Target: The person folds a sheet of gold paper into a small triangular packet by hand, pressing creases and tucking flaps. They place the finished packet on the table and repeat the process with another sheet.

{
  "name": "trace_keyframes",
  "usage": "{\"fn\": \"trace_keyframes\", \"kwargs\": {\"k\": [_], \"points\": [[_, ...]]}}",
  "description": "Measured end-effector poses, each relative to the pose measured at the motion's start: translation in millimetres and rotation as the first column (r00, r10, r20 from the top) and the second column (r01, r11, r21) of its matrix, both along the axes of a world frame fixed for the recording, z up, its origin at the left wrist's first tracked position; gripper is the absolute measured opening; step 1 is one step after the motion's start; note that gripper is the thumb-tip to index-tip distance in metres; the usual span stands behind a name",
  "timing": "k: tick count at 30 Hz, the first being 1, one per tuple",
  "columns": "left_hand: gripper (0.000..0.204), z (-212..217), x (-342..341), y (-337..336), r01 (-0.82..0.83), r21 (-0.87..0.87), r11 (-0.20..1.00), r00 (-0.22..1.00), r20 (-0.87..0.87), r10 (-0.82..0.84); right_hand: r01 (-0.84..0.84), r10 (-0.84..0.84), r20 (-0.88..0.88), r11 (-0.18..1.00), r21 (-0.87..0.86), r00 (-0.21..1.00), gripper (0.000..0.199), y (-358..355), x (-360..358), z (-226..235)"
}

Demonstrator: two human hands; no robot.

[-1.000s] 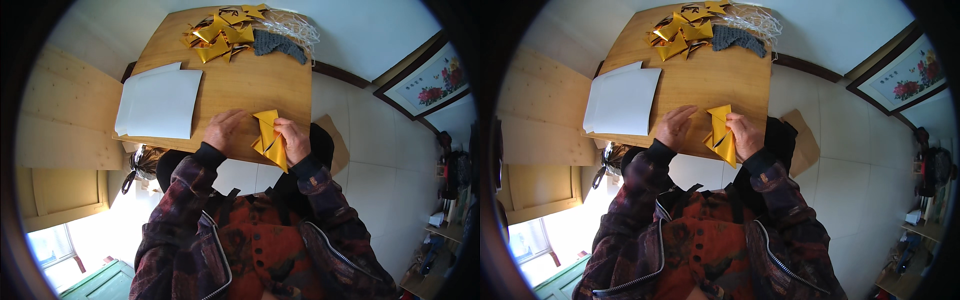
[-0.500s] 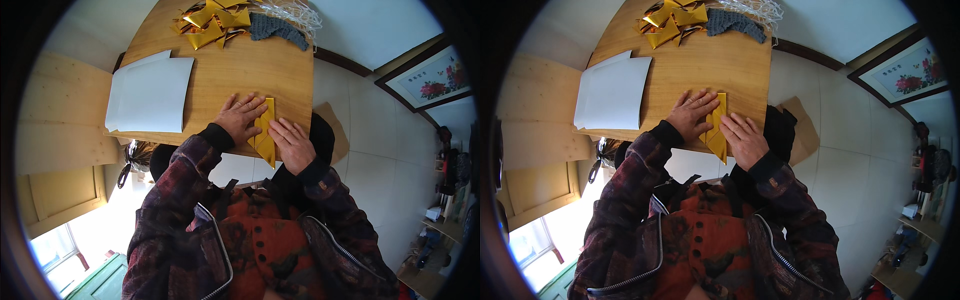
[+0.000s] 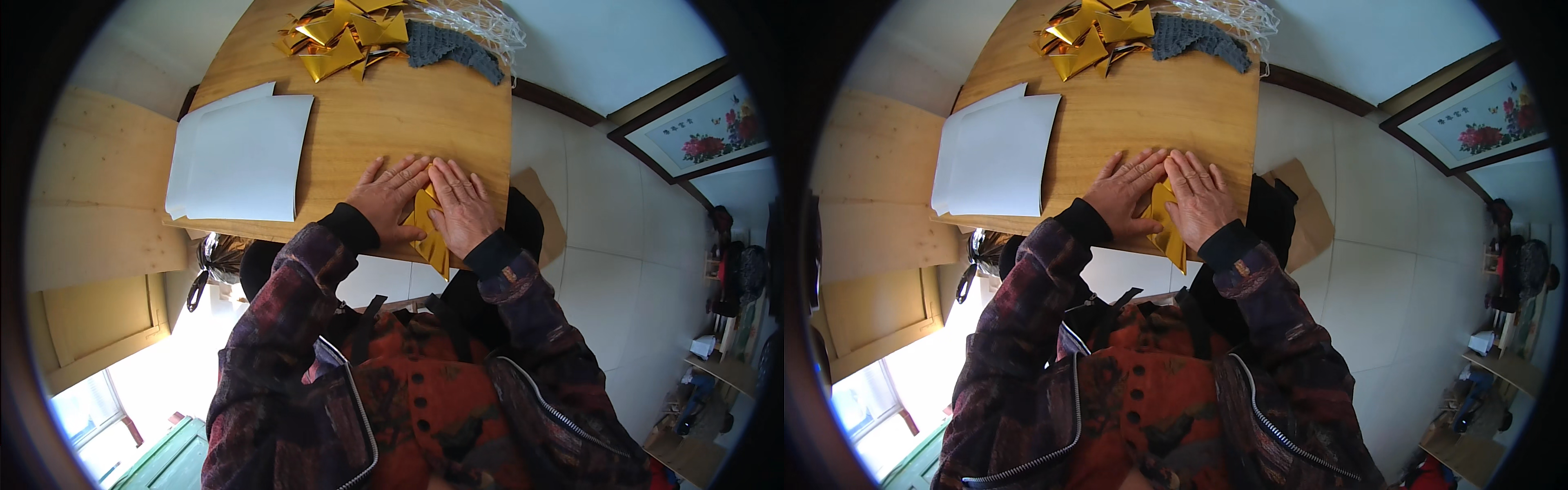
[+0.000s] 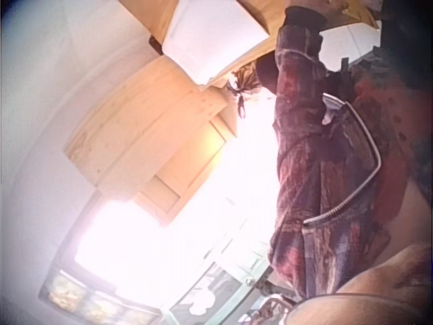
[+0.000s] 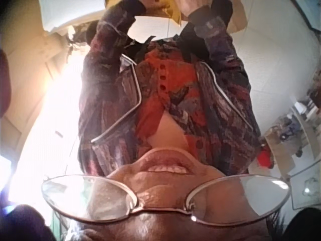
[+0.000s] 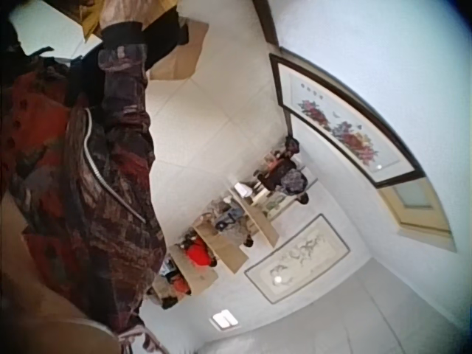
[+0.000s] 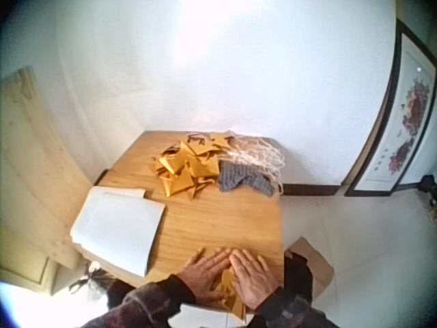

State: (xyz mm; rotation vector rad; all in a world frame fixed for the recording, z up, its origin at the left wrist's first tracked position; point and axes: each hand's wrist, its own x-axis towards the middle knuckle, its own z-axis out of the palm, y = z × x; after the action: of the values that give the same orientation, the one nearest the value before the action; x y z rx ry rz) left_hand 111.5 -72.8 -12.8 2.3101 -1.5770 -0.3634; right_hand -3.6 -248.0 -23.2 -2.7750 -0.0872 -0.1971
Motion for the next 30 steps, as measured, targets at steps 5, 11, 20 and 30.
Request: {"fn": "trace_keyframes", "kwargs": {"k": [5,11,20,30], "points": [[0.101,0,0,-1,-0.006,0.01,1.0,1.0,0.001,0.006,0.025,-0.024,0.013,0.993,-0.116,1.0,0.071,1,1,-6],[0.101,4,-3,-1,-0.014,0.073,0.997,1.0,0.021,0.012,-0.006,0.005,-0.023,0.998,-0.058,1.0,0.061,4,-15,3],[0.096,-3,-25,9,-0.078,0.041,0.996,0.997,0.003,0.078,-0.137,0.137,0.003,0.99,0.018,0.991,0.052,13,-83,13],[0.082,-5,-25,10,-0.141,0.033,0.99,0.99,0.023,0.14,-0.145,0.16,0.089,0.978,-0.153,0.983,0.046,9,-86,5]]}}
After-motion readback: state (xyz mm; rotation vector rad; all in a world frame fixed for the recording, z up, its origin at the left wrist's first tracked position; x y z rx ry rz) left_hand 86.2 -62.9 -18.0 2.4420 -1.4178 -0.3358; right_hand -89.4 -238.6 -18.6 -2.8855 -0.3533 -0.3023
